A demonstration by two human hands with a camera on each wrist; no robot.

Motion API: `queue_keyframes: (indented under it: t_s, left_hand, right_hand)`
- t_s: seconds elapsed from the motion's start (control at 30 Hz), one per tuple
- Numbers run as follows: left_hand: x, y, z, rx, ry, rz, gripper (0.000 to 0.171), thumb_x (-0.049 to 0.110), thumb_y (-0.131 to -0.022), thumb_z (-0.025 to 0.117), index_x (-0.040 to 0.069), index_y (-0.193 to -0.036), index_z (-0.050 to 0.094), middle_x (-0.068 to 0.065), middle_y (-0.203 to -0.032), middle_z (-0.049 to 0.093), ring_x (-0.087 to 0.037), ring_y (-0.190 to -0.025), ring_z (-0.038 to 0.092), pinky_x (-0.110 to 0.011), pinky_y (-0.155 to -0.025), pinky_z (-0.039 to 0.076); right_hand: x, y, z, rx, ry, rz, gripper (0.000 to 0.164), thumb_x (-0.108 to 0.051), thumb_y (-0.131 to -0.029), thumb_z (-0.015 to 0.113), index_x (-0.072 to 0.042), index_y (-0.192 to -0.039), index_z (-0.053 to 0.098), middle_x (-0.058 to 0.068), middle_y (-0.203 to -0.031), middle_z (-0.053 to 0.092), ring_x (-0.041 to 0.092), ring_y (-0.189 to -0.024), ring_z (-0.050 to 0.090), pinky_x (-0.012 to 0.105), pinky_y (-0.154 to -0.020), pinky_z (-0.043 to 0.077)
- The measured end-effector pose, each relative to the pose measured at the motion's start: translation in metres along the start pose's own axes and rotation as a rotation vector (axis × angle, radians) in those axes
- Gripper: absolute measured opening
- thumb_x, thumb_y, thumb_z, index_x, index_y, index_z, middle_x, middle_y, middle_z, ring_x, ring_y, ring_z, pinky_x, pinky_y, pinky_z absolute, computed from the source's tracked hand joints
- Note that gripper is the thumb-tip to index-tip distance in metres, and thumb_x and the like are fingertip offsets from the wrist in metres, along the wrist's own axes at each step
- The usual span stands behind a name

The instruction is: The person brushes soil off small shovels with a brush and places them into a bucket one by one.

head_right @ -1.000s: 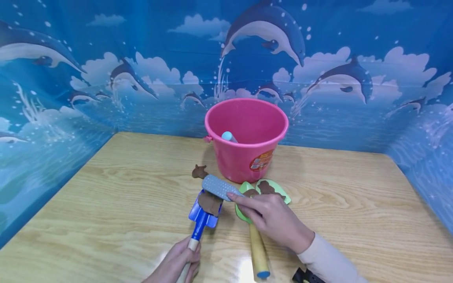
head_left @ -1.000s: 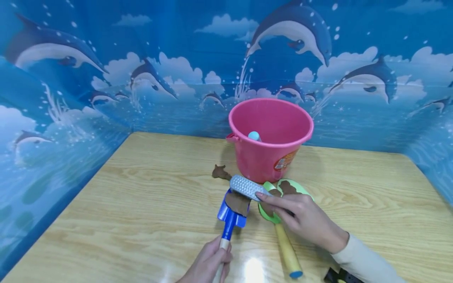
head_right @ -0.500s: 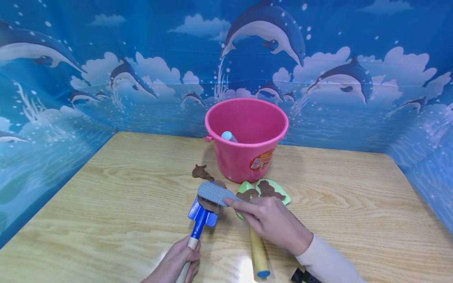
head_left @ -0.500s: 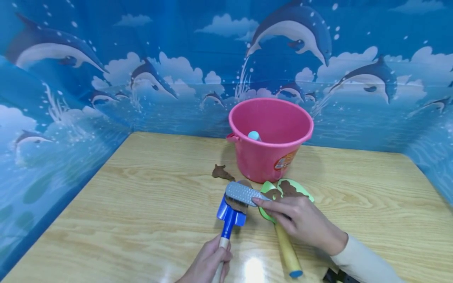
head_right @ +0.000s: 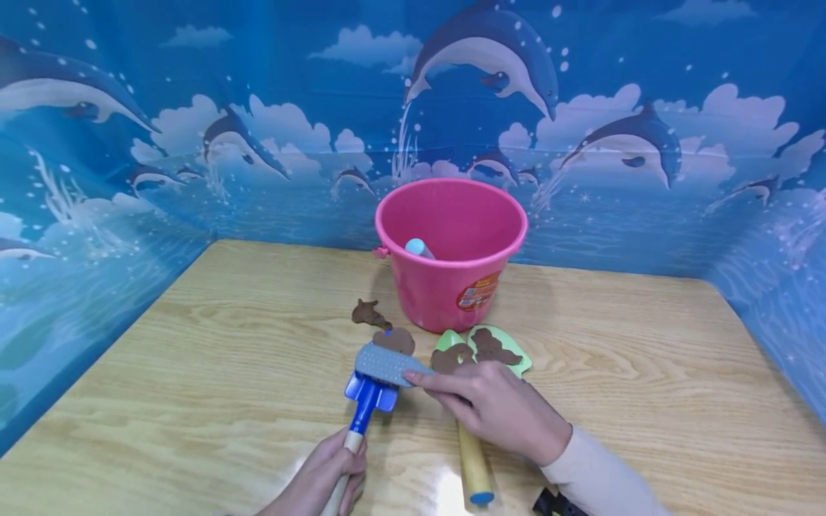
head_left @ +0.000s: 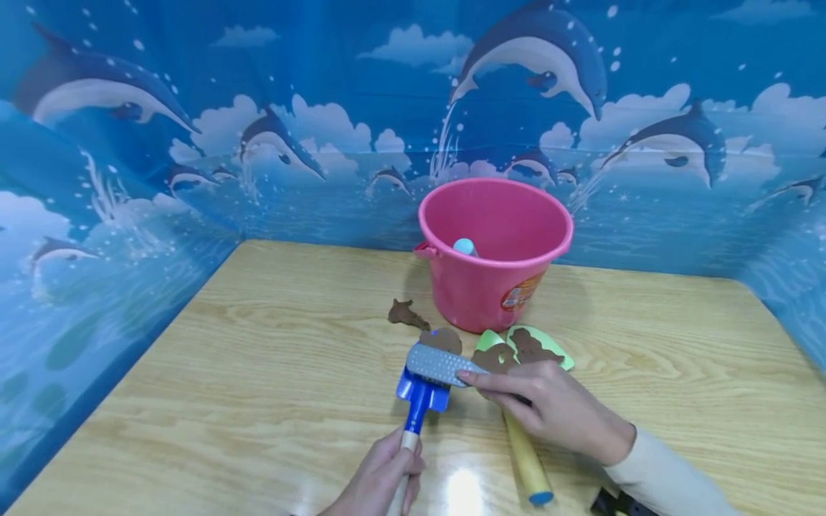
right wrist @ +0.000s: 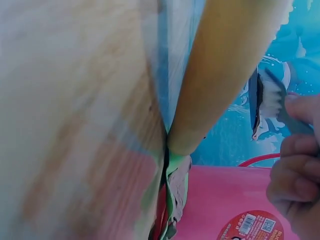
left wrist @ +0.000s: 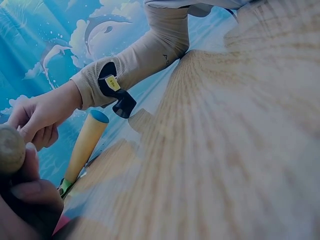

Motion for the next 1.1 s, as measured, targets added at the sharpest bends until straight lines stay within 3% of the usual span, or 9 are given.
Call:
queue_keyframes:
  t_s: [0.07,0.2,0.27,0.43,0.6,0.7,0.77,1.0,1.1]
  left_hand:
    - [0.000,0.000,0.000,0.005,-0.001,0.000,0.026,0.009,-0.087,0.047,-0.016,-0.088,0.039,0.002,-0.055,0.045,-0.005,-0.045,0.043,-0.016,-0.042,0.036]
    - [0.001,0.000,0.001,0.000,-0.002,0.015,0.025,0.008,-0.086,0.046,-0.016,-0.087,0.039,0.002,-0.056,0.044,-0.005,-0.045,0.044,-0.016,-0.042,0.037]
    - [0.001,0.000,0.001,-0.006,0.001,0.020,0.025,0.008,-0.085,0.046,-0.016,-0.087,0.038,0.002,-0.056,0.044,-0.005,-0.046,0.044,-0.015,-0.043,0.037]
    - [0.000,0.000,0.000,0.015,0.014,-0.007,0.026,0.009,-0.086,0.047,-0.015,-0.088,0.039,0.002,-0.056,0.045,-0.005,-0.046,0.043,-0.016,-0.043,0.036]
    - [-0.001,0.000,-0.002,0.033,0.021,-0.032,0.026,0.009,-0.087,0.047,-0.015,-0.089,0.039,0.002,-0.055,0.045,-0.006,-0.045,0.042,-0.016,-0.043,0.035]
    - [-0.001,0.000,-0.002,0.030,0.013,-0.027,0.026,0.009,-0.088,0.046,-0.016,-0.090,0.039,0.002,-0.055,0.045,-0.006,-0.046,0.042,-0.016,-0.043,0.035]
    - [-0.001,0.000,-0.002,0.031,0.007,-0.021,0.026,0.009,-0.087,0.046,-0.016,-0.090,0.039,0.002,-0.055,0.045,-0.006,-0.045,0.042,-0.016,-0.043,0.036]
    - [-0.001,0.001,0.001,0.013,0.031,-0.015,0.026,0.007,-0.085,0.047,-0.017,-0.089,0.038,0.001,-0.060,0.044,-0.006,-0.048,0.044,-0.016,-0.044,0.038]
    - [0.000,0.001,0.003,0.008,0.033,-0.009,0.027,0.008,-0.085,0.047,-0.017,-0.090,0.038,0.001,-0.060,0.044,-0.006,-0.048,0.044,-0.016,-0.044,0.039]
  right_hand:
    - [0.000,-0.001,-0.002,0.025,0.055,-0.004,0.032,-0.017,-0.095,0.060,-0.021,-0.127,0.064,-0.017,-0.066,0.052,-0.009,-0.058,0.038,0.006,-0.055,0.037]
    - [0.002,-0.002,-0.007,0.076,0.100,0.003,0.036,-0.012,-0.091,0.063,-0.019,-0.127,0.065,-0.014,-0.069,0.061,-0.010,-0.061,0.048,0.010,-0.060,0.046]
    - [0.004,-0.002,-0.009,0.091,0.081,0.022,0.039,-0.008,-0.089,0.065,-0.017,-0.127,0.065,-0.009,-0.080,0.069,-0.007,-0.068,0.057,0.013,-0.067,0.051]
    - [0.003,-0.001,-0.009,0.058,-0.034,0.017,0.041,-0.004,-0.087,0.066,-0.016,-0.126,0.065,-0.005,-0.098,0.072,-0.001,-0.077,0.063,0.012,-0.073,0.052]
    - [-0.003,-0.001,-0.002,-0.005,-0.029,-0.025,0.034,-0.012,-0.092,0.063,-0.019,-0.125,0.066,-0.012,-0.077,0.065,-0.009,-0.063,0.048,0.006,-0.059,0.042]
    - [-0.003,-0.002,-0.003,0.030,0.054,-0.026,0.033,-0.017,-0.093,0.062,-0.022,-0.126,0.065,-0.017,-0.067,0.054,-0.010,-0.058,0.038,0.005,-0.055,0.036]
    - [-0.003,-0.003,-0.006,0.062,0.099,-0.030,0.035,-0.015,-0.092,0.063,-0.021,-0.127,0.065,-0.017,-0.065,0.052,-0.010,-0.057,0.038,0.007,-0.055,0.038]
    - [0.007,-0.001,-0.013,0.106,0.112,0.056,0.045,-0.003,-0.085,0.067,-0.020,-0.127,0.064,-0.010,-0.091,0.071,-0.005,-0.073,0.054,0.017,-0.069,0.053]
    - [0.005,-0.002,-0.014,0.110,0.079,0.033,0.047,-0.001,-0.084,0.069,-0.018,-0.127,0.064,-0.011,-0.086,0.070,-0.006,-0.071,0.053,0.015,-0.068,0.052]
Point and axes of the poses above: each hand's wrist, its own y-axis away from the middle knuckle, its own z-axis out of the palm, x = y × z, the point moved 9 cm from there along -y, towards the middle knuckle
